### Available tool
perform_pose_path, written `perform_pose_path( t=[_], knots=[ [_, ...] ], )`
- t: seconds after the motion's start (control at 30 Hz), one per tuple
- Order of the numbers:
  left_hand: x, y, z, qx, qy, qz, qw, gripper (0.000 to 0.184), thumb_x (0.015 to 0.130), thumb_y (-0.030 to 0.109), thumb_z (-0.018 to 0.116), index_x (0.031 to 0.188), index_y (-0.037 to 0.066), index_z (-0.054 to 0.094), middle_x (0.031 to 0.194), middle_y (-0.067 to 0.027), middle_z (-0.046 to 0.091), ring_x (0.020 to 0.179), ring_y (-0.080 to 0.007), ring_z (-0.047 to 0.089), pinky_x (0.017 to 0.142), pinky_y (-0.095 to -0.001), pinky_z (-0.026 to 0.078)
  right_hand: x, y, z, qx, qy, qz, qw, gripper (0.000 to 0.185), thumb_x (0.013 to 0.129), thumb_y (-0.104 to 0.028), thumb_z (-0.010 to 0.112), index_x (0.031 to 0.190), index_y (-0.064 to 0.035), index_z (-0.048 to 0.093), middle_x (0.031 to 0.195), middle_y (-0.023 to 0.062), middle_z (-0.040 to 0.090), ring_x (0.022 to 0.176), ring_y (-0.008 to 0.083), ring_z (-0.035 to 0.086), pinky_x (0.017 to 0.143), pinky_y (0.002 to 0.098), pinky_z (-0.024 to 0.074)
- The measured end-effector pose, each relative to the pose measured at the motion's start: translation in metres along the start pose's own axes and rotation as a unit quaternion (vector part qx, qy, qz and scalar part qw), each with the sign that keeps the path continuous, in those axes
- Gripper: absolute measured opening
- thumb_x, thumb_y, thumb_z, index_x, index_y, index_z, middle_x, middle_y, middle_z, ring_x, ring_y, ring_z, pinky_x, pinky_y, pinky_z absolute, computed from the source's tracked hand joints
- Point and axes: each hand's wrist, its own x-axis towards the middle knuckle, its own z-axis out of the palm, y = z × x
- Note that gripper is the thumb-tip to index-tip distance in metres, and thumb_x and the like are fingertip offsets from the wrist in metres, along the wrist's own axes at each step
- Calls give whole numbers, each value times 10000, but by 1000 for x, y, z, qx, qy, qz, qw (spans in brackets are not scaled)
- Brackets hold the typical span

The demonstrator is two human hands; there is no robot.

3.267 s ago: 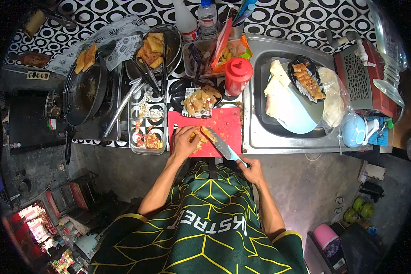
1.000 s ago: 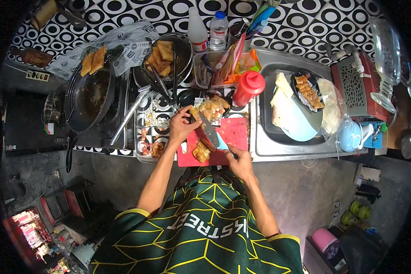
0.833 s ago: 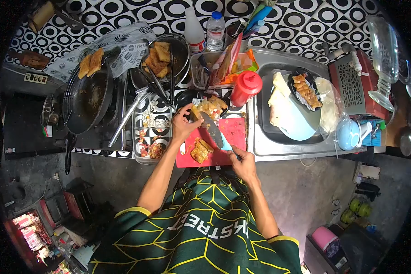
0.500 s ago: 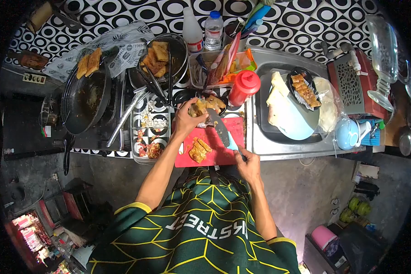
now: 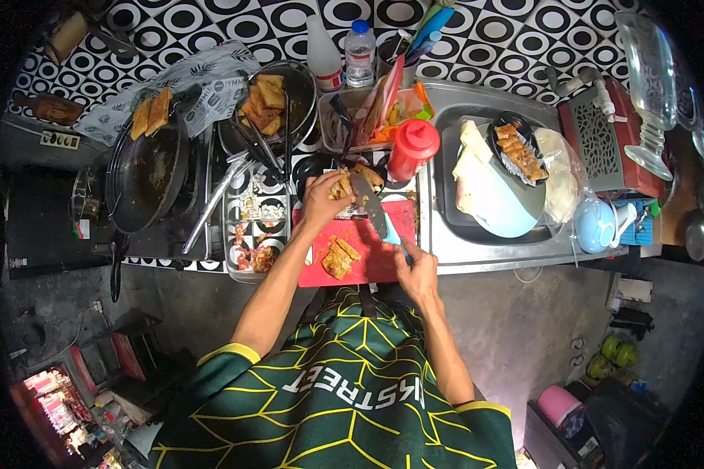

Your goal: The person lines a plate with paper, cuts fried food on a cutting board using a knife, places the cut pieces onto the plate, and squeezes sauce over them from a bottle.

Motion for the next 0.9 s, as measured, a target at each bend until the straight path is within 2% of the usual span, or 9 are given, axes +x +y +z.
perform_pose_path(
  t=[0.13, 0.23, 0.33, 0.43, 0.53, 0.6, 0.73, 0.83, 0.9],
  knots=[
    [4, 7, -3, 2, 0, 11, 1000, 548, 605, 225, 846, 1098, 51, 678, 1145, -91, 659, 996, -274, 577, 906, -355, 432, 2, -2, -2, -8, -5, 6, 1000, 354, 871, -207, 632, 1164, -10, 665, 582, 121, 568, 514, 99, 445, 508, 318, 428],
    [8, 9, -4, 0, 10, 14, 1000, 550, 605, 222, 844, 1100, 52, 676, 1140, -96, 659, 1010, -273, 585, 908, -359, 432, 5, 10, -3, -5, 3, -17, 1000, 328, 907, -178, 634, 1170, 16, 656, 606, 33, 600, 565, 51, 480, 522, 267, 428],
    [11, 7, 2, -7, 12, 17, 1000, 544, 603, 237, 847, 1086, 51, 680, 1133, -94, 660, 1002, -270, 595, 904, -359, 431, 7, 17, -7, 11, -8, 22, 1000, 329, 905, -178, 638, 1170, 15, 656, 607, 16, 594, 569, 46, 473, 524, 257, 421],
    [9, 1, 10, 15, 8, 19, 1000, 549, 600, 264, 851, 1077, 49, 684, 1135, -91, 663, 971, -267, 605, 895, -351, 432, 5, 15, -9, -8, 2, 19, 1000, 329, 902, -179, 639, 1172, 9, 658, 610, 1, 585, 564, 45, 459, 520, 251, 410],
    [7, 1, 9, 17, 2, 6, 1000, 567, 615, 271, 849, 1105, 42, 677, 1161, -100, 661, 979, -276, 603, 895, -351, 442, 3, 13, -7, 6, 10, -34, 999, 325, 903, -181, 638, 1175, -4, 659, 583, -7, 534, 550, 46, 425, 500, 256, 385],
    [7, 5, 7, 14, -12, -32, 999, 581, 625, 270, 846, 1130, 43, 671, 1179, -106, 658, 987, -283, 600, 897, -353, 448, 4, 11, -7, -17, -1, -27, 999, 324, 903, -180, 635, 1177, -10, 659, 567, -10, 490, 539, 49, 398, 485, 262, 365],
    [6, 8, 2, 13, -19, -35, 999, 616, 627, 268, 848, 1166, 39, 656, 1193, -110, 653, 990, -295, 594, 889, -357, 461, 5, 13, -3, -4, 5, -41, 999, 324, 902, -177, 630, 1185, -20, 655, 547, -14, 414, 523, 56, 352, 465, 275, 332],
    [4, 11, -2, 13, -6, -12, 1000, 622, 644, 263, 842, 1189, 37, 644, 1205, -117, 647, 1007, -300, 586, 895, -366, 462, 2, 9, -8, -9, -4, -34, 999, 317, 914, -182, 628, 1183, -18, 660, 563, -14, 466, 508, 49, 381, 459, 264, 348],
    [-5, 19, -12, 23, 3, 3, 1000, 592, 675, 265, 830, 1188, 35, 644, 1209, -125, 641, 1049, -302, 573, 916, -376, 458, -3, 15, -13, 15, -21, 15, 1000, 329, 894, -183, 626, 1169, -6, 661, 661, 89, 614, 588, 86, 520, 550, 287, 439]
  ],
)
